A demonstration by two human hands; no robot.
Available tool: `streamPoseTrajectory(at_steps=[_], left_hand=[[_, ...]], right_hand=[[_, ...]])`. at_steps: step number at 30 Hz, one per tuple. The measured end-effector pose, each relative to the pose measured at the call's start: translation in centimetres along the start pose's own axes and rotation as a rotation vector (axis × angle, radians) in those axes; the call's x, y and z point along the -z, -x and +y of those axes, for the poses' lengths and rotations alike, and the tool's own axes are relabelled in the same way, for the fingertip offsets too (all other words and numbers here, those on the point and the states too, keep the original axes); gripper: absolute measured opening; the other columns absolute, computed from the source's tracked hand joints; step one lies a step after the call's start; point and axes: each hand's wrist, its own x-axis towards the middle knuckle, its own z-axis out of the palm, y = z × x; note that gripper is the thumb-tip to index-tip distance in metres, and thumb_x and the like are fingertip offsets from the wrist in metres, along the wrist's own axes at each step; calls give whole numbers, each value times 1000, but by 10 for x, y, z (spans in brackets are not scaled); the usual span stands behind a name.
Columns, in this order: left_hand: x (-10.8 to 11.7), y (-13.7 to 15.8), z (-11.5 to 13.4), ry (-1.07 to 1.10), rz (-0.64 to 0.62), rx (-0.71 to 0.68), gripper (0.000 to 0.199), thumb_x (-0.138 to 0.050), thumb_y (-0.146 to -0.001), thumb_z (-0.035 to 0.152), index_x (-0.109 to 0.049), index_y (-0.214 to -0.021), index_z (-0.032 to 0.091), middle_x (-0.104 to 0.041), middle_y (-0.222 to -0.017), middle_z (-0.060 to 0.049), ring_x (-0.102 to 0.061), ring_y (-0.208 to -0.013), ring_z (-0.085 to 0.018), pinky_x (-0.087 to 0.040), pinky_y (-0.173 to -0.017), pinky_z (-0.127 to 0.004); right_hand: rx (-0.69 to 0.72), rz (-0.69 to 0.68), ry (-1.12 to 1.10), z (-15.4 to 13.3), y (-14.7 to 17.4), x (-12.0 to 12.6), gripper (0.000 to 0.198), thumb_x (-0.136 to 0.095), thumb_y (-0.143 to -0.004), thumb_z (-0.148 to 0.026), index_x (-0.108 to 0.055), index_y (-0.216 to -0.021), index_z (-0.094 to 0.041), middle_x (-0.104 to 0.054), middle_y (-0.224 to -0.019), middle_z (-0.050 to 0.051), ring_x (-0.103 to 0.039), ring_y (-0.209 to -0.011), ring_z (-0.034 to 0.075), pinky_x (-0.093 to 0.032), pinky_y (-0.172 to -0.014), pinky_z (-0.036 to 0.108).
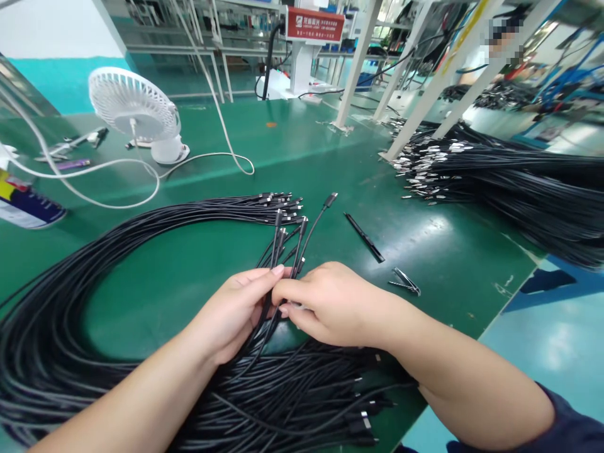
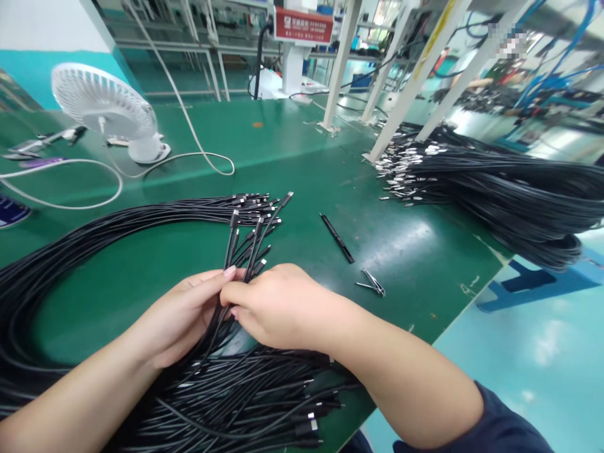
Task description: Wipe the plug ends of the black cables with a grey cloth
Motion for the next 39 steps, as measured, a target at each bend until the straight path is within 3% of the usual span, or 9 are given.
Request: streamPoseTrajectory(at_steps=[10,14,19,26,30,33,39], left_hand=[[2,0,-1,24,-18,15,33,-72,-82,35,-71,-106,13,-69,-60,-5,-65,-56,-16,-50,-52,-22],[3,-2,-2,41,28,12,37,-70,-84,33,-67,-117,15,-64,-58,-1,-60,-51,-12,-48,-50,-19],[4,-4,-2,48,77,44,23,-68,-83,20,-68,-105,13,-64,-64,-1,-59,-53,-11,-48,-50,-18],[2,-3,-1,-10,36,12,14,-76,-70,20,-65,-75,12,-58,-64,1,-51,-52,-7,-43,-49,-16],[0,-2,-1,-72,20,6,19,-77,-66,20,-63,-78,14,-62,-70,-1,-56,-63,-10,-46,-59,-18],[-1,-2,-1,-92,17,-2,19,-76,-65,20,-61,-76,14,-60,-68,1,-52,-60,-9,-46,-59,-18],[-1,-2,-1,-101,-34,17,25,-79,-64,26,-58,-75,16,-56,-59,3,-50,-54,-9,-45,-52,-18]], right_hand=[[42,-47,11,-1,4,6,19,-44,-93,-21,-62,-100,-17,-69,-73,3,-59,-60,17,-31,-56,29],[-2,-139,16,-3,3,7,20,-44,-92,-20,-60,-104,-16,-69,-72,4,-61,-61,19,-34,-58,30],[-23,-143,-36,0,2,6,21,-44,-93,-20,-61,-106,-16,-70,-77,6,-63,-66,19,-38,-62,29],[120,51,-71,5,2,-6,16,-50,-91,-17,-64,-99,-17,-70,-75,2,-64,-66,16,-41,-62,27],[225,235,-96,5,-1,-13,17,-50,-92,-15,-66,-88,-19,-69,-73,-1,-63,-69,13,-42,-63,25],[262,326,-100,4,-3,-15,21,-50,-91,-12,-65,-79,-20,-67,-68,-3,-61,-64,12,-41,-60,24],[185,408,-194,3,-4,-16,14,-53,-87,-11,-63,-84,-20,-71,-69,-4,-64,-60,11,-47,-62,23]])
